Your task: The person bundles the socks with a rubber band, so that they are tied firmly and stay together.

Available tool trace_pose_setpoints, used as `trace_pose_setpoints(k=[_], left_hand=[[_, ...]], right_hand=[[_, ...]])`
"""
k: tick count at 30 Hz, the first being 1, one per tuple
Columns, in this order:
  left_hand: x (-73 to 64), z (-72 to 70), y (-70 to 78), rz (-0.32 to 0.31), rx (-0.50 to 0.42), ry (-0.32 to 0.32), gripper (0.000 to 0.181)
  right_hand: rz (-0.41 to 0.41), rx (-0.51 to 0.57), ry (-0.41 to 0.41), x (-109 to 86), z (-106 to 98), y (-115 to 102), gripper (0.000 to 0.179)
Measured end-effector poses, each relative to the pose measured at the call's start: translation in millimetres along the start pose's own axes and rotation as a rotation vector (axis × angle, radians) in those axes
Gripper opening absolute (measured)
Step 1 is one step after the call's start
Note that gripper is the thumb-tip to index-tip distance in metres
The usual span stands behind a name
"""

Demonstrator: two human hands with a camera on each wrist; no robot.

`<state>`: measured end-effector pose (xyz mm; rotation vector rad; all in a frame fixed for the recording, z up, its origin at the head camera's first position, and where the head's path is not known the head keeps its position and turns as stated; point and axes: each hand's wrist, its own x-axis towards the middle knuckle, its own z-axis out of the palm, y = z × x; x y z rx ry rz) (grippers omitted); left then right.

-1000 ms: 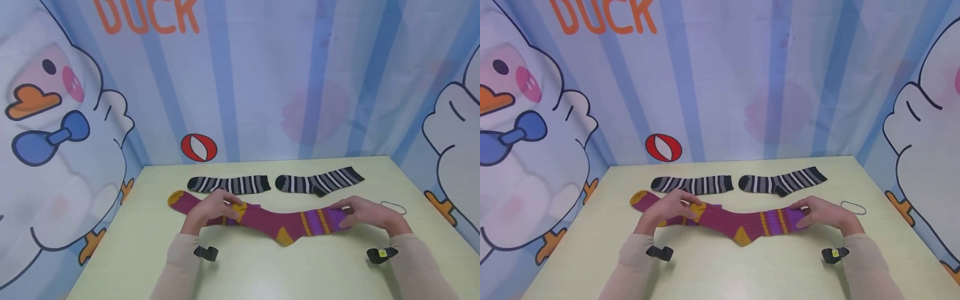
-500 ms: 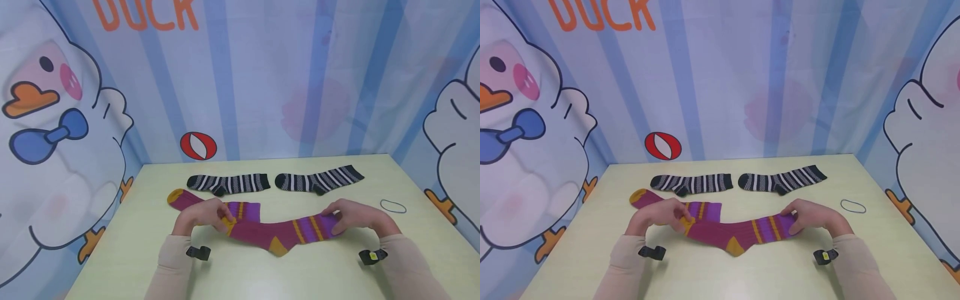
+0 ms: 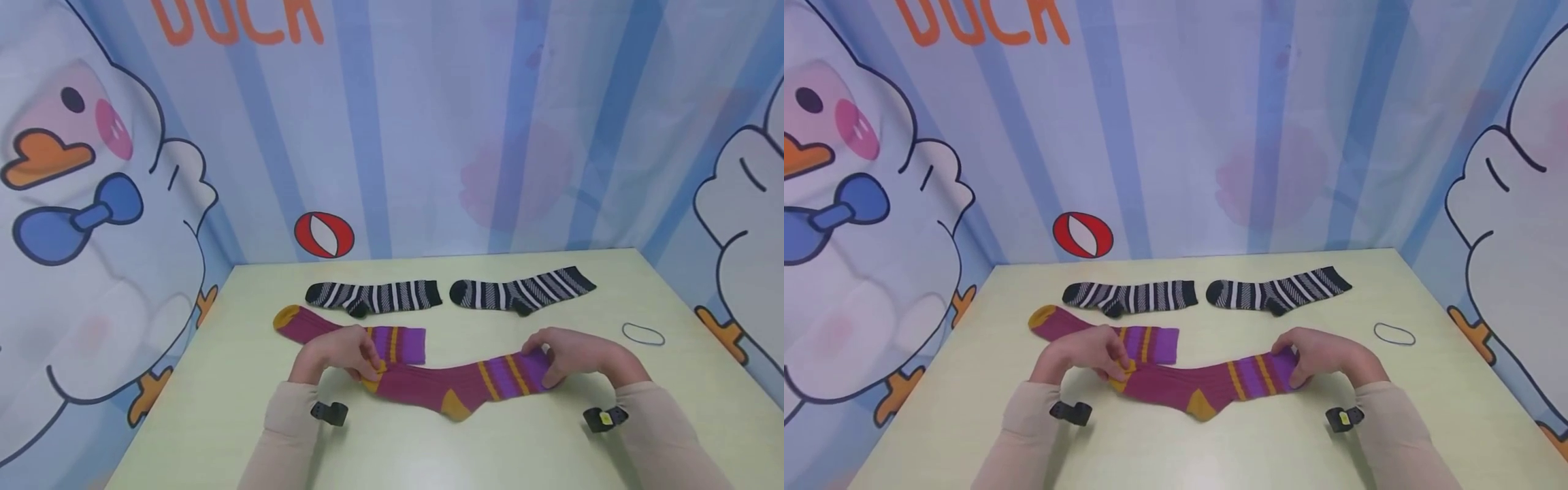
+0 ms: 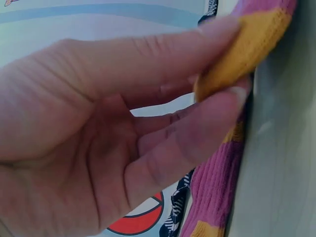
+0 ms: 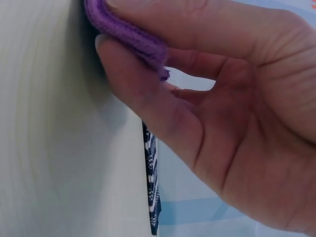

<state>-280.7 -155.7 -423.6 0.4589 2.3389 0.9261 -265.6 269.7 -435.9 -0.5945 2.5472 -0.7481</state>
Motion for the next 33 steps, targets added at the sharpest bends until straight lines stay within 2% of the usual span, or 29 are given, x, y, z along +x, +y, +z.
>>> trace_pose_setpoints(k=[11, 18, 25, 33], left_hand=[[3.7, 3.6, 1.7, 0.005, 0.112, 0.002, 0.019], [4.2, 7.0, 2.3, -0.051, 0.135, 0.021, 0.022], [1.2, 7.4, 5.2, -0.108, 0.182, 0.032, 0.028], [0.4, 8.3, 3.5, -0.085, 0.273, 0.038, 0.037]], right_hand=[[0.020, 0.016, -0.012, 0.2, 1.3, -0.3, 0.056], [0.018, 0.005, -0.018, 0.6, 1.4, 0.2, 0.057], [0.060, 0.008, -0.022, 0.6, 1.2, 2.7, 0.058], [0.073, -0.027, -0.017, -1.0, 0.7, 7.2, 0.059]])
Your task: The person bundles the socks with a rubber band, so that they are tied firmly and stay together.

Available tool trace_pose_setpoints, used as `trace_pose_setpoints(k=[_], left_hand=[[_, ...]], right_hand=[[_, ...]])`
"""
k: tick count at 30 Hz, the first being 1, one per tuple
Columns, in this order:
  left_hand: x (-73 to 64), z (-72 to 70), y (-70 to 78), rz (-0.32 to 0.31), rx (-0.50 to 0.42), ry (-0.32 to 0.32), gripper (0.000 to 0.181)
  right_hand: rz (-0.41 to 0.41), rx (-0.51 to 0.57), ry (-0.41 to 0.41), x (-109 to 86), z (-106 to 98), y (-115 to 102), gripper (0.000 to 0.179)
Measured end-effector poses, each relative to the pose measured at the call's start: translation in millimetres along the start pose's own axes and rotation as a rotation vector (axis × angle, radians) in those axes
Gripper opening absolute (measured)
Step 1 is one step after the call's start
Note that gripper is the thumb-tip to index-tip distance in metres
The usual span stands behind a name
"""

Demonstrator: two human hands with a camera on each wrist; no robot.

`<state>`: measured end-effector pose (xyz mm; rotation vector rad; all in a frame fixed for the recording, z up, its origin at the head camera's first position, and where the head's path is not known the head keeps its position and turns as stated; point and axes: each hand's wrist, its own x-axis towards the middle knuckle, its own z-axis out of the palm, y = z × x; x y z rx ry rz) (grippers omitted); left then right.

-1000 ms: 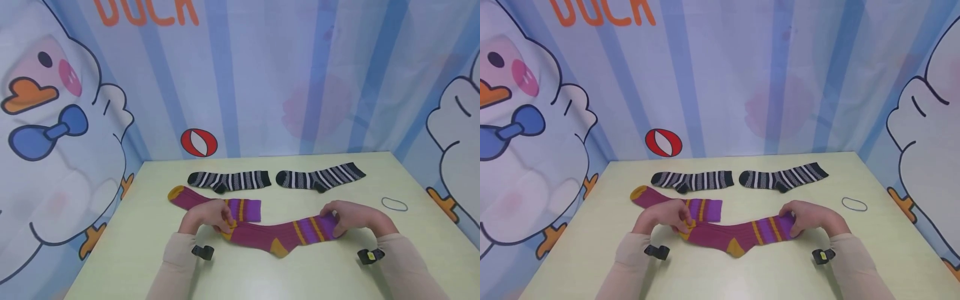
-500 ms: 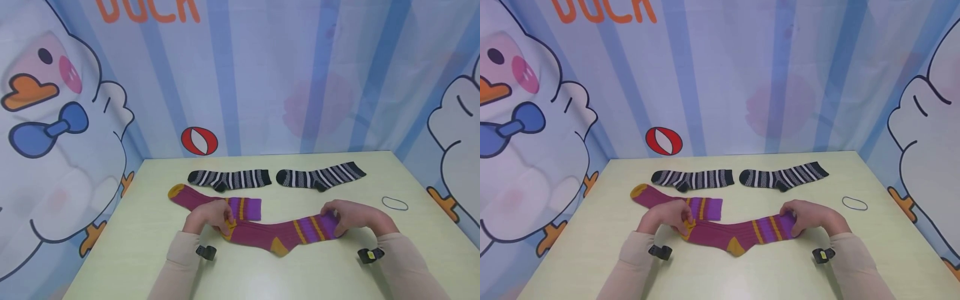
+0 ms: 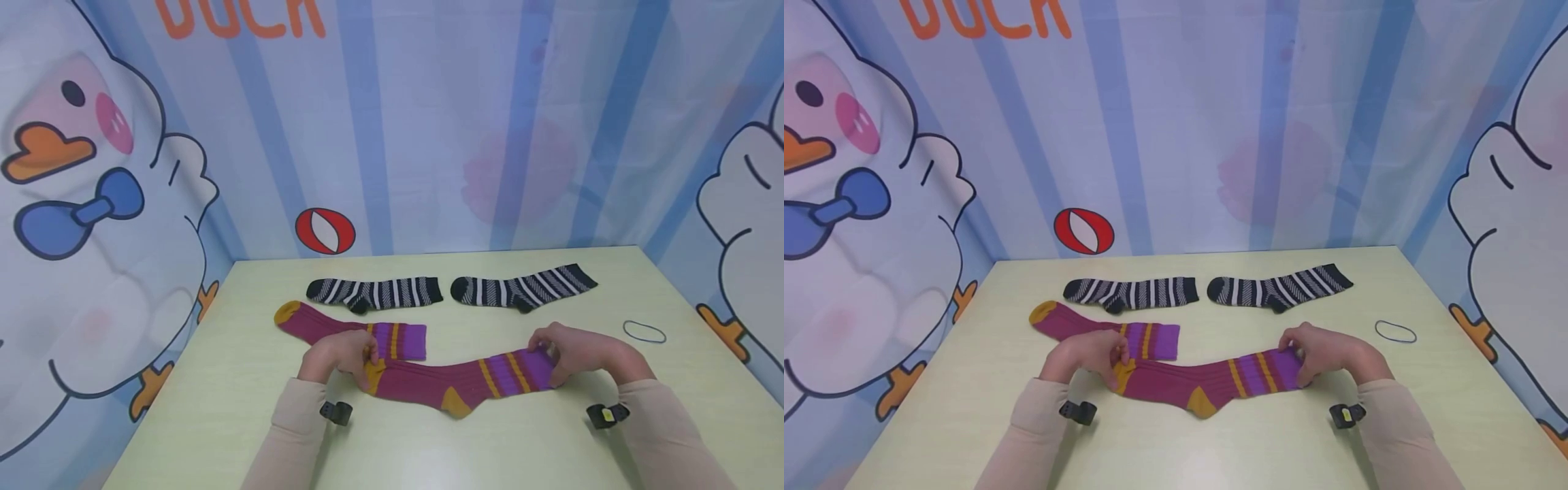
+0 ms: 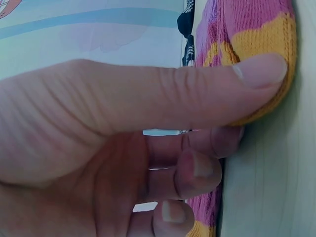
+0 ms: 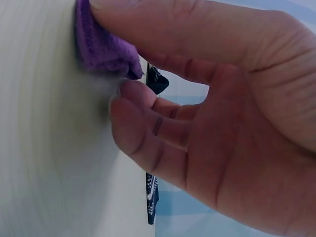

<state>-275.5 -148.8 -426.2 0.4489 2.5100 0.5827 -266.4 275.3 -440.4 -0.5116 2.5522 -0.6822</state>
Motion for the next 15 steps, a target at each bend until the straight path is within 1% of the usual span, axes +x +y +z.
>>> trace_pose_setpoints(k=[4, 7, 15], left_hand=[[-0.5, 1.5, -1.1, -0.005, 0.043, 0.012, 0.039], [-1.5, 1.6, -0.5, -0.017, 0.055, 0.016, 0.040], [-2.6, 1.3, -1.1, -0.015, 0.092, 0.020, 0.039]], right_hand=[[0.004, -0.026, 0.004, -3.3, -0.5, 1.2, 0.061], [0.010, -0.037, 0.004, -5.2, -0.7, 1.8, 0.063], [0.014, -0.058, 0.002, -5.6, -2.3, 1.6, 0.060]])
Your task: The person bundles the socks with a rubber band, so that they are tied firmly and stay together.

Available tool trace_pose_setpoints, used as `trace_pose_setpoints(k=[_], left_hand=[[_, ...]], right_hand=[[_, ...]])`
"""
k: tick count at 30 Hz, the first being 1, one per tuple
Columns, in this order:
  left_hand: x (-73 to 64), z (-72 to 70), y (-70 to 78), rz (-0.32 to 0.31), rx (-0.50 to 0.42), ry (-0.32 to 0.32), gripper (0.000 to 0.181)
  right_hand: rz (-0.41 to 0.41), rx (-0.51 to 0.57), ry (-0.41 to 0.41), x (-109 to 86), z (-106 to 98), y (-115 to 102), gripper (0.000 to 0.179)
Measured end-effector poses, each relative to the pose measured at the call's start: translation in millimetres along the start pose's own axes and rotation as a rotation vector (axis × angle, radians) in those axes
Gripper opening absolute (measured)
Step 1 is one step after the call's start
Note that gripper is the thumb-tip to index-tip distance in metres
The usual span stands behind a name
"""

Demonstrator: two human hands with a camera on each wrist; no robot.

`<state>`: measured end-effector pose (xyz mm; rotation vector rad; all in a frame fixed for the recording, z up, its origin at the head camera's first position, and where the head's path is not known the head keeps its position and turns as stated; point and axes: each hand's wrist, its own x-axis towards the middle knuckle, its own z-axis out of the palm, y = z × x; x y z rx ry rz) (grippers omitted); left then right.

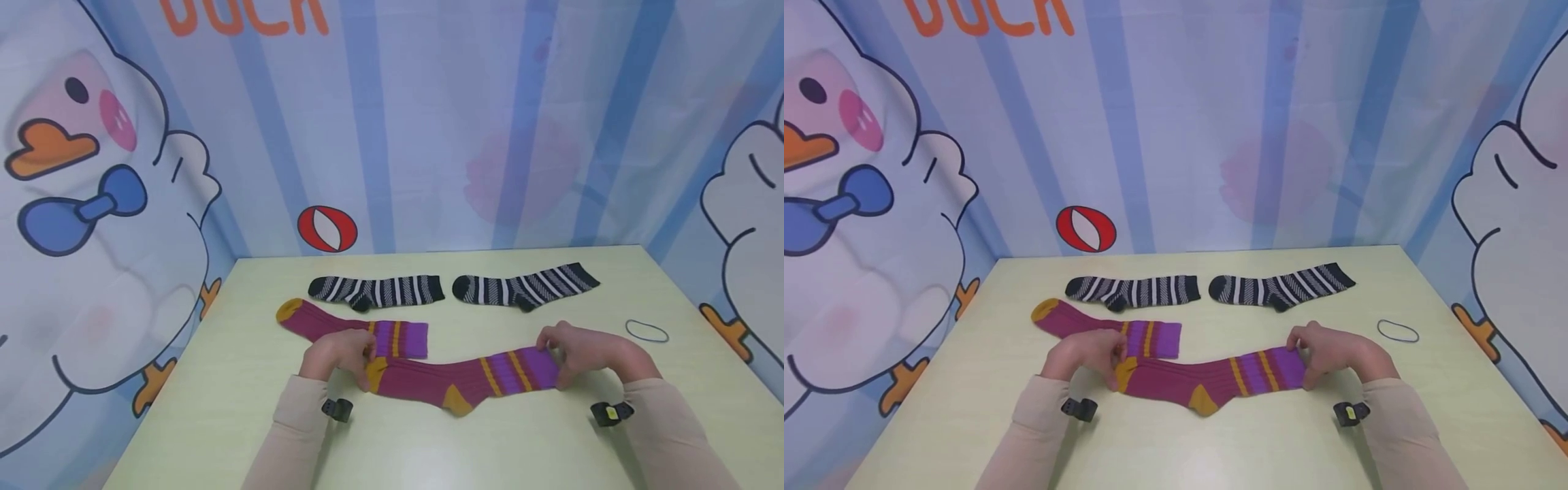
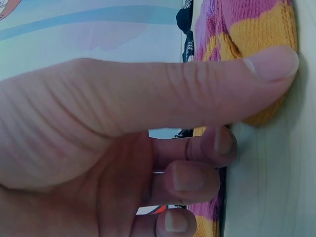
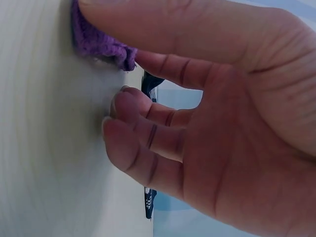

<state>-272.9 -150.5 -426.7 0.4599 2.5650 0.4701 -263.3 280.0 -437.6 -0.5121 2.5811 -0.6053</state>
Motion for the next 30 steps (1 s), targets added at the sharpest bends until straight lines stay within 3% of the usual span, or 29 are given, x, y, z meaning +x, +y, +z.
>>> trace_pose_setpoints(k=[8, 13, 16, 24, 30], left_hand=[[2.3, -2.1, -0.8, 0.020, 0.012, -0.014, 0.039], [0.5, -8.4, -5.2, 0.097, -0.053, -0.061, 0.040], [-1.8, -13.3, -8.1, 0.118, -0.107, -0.056, 0.036], [-1.5, -20.9, -23.2, 0.088, -0.202, 0.129, 0.019], [1.4, -20.4, -31.8, 0.053, -0.311, 0.281, 0.015]], right_hand=[[0.002, 0.013, 0.002, -0.1, -1.7, 3.1, 0.055], [0.007, 0.043, 0.007, 0.5, -7.9, 2.1, 0.036], [0.009, 0.025, 0.024, 0.1, -10.2, -0.5, 0.033], [-0.096, 0.011, 0.087, 6.4, -4.3, -23.5, 0.034], [-0.218, -0.020, 0.169, 33.5, 9.0, -59.7, 0.028]])
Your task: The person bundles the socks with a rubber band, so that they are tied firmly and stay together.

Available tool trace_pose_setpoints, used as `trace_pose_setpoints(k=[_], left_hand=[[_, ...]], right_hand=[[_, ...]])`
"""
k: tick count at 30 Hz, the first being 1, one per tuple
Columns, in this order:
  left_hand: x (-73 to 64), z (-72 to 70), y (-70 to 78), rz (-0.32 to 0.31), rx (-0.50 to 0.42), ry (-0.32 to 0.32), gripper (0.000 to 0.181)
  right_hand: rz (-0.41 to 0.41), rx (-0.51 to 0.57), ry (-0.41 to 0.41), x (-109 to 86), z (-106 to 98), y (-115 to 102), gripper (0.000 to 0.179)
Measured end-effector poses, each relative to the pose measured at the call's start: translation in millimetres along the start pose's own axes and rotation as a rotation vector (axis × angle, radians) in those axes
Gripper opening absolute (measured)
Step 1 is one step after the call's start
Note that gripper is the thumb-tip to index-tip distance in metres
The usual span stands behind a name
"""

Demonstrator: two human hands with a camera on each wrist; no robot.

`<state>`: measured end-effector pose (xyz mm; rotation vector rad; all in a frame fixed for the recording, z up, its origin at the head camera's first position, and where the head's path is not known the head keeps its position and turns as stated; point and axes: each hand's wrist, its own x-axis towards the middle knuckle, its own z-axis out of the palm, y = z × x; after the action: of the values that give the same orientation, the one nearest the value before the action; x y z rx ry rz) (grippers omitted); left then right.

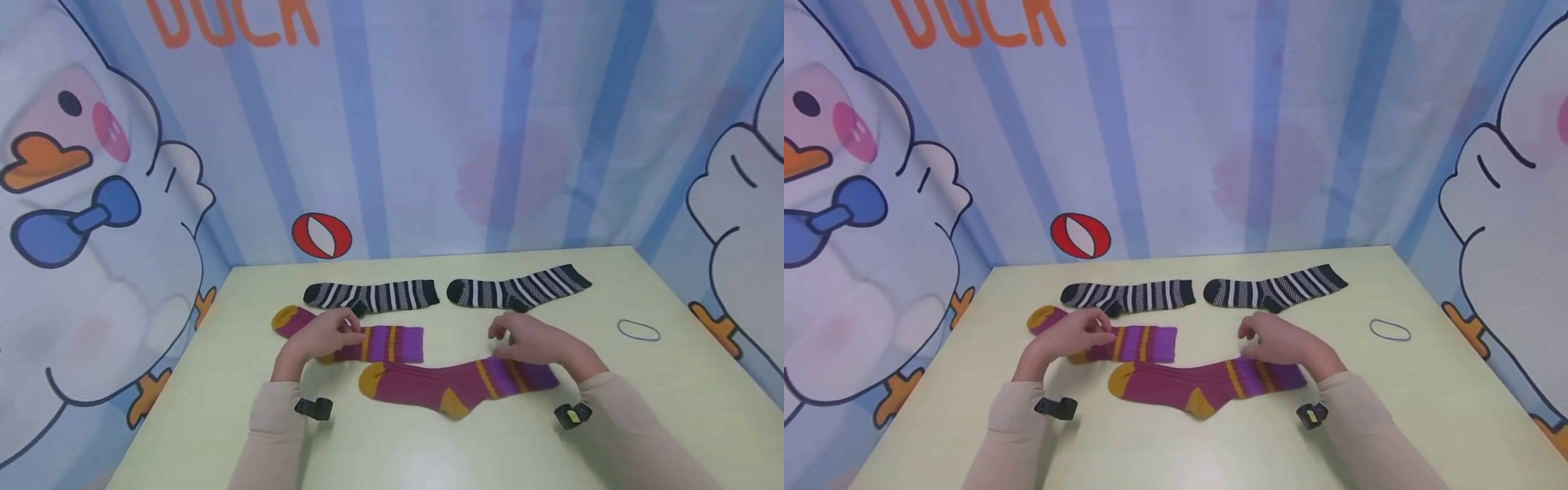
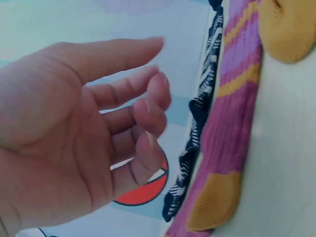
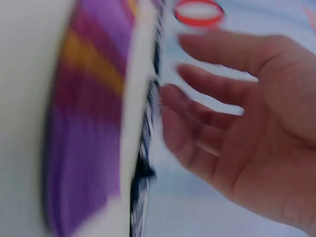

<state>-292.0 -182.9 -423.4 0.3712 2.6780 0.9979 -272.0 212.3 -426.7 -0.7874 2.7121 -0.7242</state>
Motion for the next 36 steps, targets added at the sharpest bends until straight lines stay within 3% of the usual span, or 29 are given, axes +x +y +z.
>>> trace_pose_setpoints(k=[4, 9, 15, 19, 24, 32, 36], left_hand=[[3.2, 0.9, -3.9, -0.004, -0.046, 0.062, 0.016], [8.8, -3.6, -13.5, -0.009, -0.097, 0.131, 0.016], [17.0, -5.2, -26.3, -0.069, -0.097, 0.199, 0.018], [19.3, -9.1, -36.6, -0.090, -0.056, 0.313, 0.021], [25.1, -17.6, -55.6, -0.089, -0.030, 0.379, 0.028], [27.4, -34.7, -87.7, -0.199, -0.015, 0.453, 0.041], [24.1, -39.2, -98.3, -0.223, -0.018, 0.460, 0.048]], right_hand=[[-0.072, -0.007, 0.065, 22.5, 15.5, -22.1, 0.024], [-0.068, -0.084, 0.143, 50.8, 30.3, -46.1, 0.021], [-0.019, -0.101, 0.200, 71.8, 40.1, -68.5, 0.017], [0.033, -0.073, 0.219, 82.5, 44.2, -75.5, 0.018], [0.107, -0.051, 0.227, 93.1, 48.6, -77.3, 0.021], [0.150, -0.024, 0.189, 109.7, 55.2, -78.7, 0.025], [0.175, -0.020, 0.126, 111.8, 59.8, -79.6, 0.040]])
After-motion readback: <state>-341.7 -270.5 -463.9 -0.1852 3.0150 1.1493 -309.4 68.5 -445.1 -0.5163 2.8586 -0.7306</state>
